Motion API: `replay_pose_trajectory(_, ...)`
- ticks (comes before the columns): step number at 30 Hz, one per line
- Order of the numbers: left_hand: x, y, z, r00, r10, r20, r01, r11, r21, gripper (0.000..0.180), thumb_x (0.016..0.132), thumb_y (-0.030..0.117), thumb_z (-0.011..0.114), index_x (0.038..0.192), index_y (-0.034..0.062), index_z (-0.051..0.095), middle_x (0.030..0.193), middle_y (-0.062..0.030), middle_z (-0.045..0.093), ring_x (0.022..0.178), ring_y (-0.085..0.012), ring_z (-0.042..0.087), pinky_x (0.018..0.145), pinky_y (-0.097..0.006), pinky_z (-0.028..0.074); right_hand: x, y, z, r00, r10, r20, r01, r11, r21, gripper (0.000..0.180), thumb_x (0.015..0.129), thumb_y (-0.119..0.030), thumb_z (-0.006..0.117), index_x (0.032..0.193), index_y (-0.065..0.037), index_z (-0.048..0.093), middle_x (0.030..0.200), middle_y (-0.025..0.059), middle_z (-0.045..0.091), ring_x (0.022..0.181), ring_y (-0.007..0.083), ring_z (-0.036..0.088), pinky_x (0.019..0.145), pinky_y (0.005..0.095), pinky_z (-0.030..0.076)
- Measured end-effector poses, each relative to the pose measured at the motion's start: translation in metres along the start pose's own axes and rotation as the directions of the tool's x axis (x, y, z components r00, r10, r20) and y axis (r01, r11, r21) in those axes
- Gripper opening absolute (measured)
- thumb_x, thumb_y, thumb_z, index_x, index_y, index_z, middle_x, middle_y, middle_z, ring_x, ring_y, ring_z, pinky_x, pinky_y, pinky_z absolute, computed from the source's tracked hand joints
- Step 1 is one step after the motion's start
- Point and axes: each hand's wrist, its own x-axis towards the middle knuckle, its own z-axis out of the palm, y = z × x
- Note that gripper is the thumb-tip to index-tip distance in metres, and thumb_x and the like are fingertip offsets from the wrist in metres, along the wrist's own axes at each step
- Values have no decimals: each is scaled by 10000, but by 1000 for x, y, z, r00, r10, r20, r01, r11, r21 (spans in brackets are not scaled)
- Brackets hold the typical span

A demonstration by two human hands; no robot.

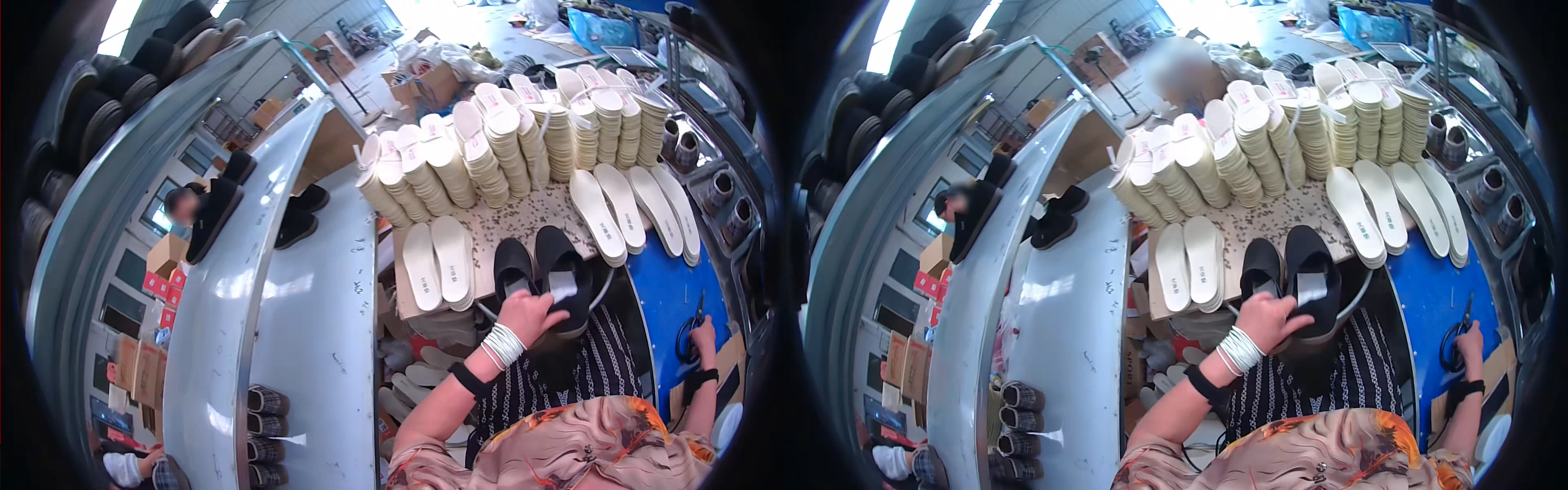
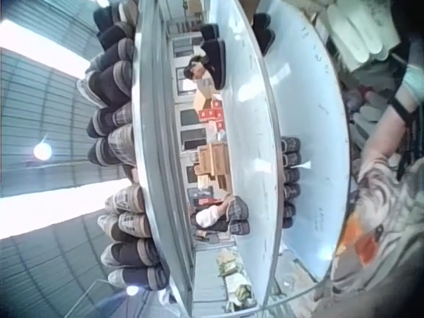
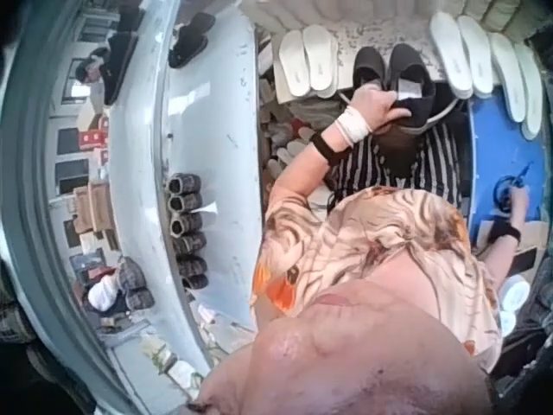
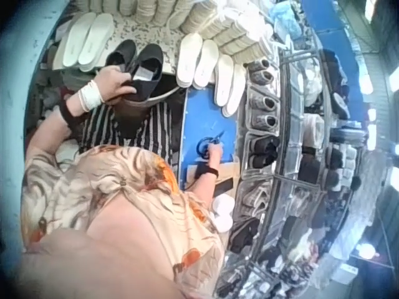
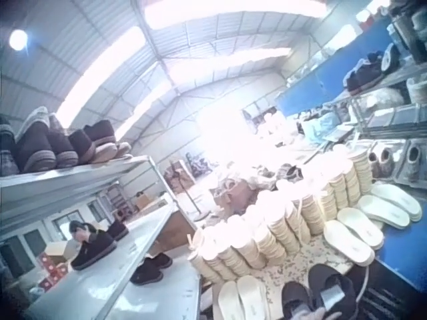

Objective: The person inserts insoles into black shoes and places them on a shelf, then trims the soles of plaid shoes with shears before inserting insoles and placing them on a tray.

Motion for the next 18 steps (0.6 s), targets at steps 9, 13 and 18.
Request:
replay_pose_trajectory(9, 102, 26, -297, 937, -178, -302, 277, 903, 328, 453, 740, 482, 587, 768, 31, 620, 678, -187, 601, 679, -326, 609, 611, -386, 489, 33, 39, -10, 958, 85, 273, -226, 811, 540, 435, 560, 34, 604, 978, -41, 507, 686, 21, 501, 577, 100, 473, 460, 228, 370)
replay_pose_trajectory(13, 86, -7, -430, 740, -550, -388, 611, 308, 729, 502, 718, 499, 576, 888, 31, 641, 844, -178, 625, 817, -314, 606, 745, -381, 459, -59, -84, -48, 883, -278, 377, -257, 386, 886, 518, 680, -91, 623, 1164, -85, 440, 758, -11, 509, 578, 38, 464, 436, 167, 349)
replay_pose_trajectory(18, -16, -172, -520, 413, -810, -415, 653, -55, 756, 654, 652, 447, 611, 1062, -56, 533, 1068, -275, 539, 994, -375, 536, 862, -385, 428, -64, -145, -31, 822, -539, 182, -141, 118, 983, 598, 756, -365, 630, 1242, -109, 392, 709, -33, 463, 554, 34, 452, 418, 140, 354)
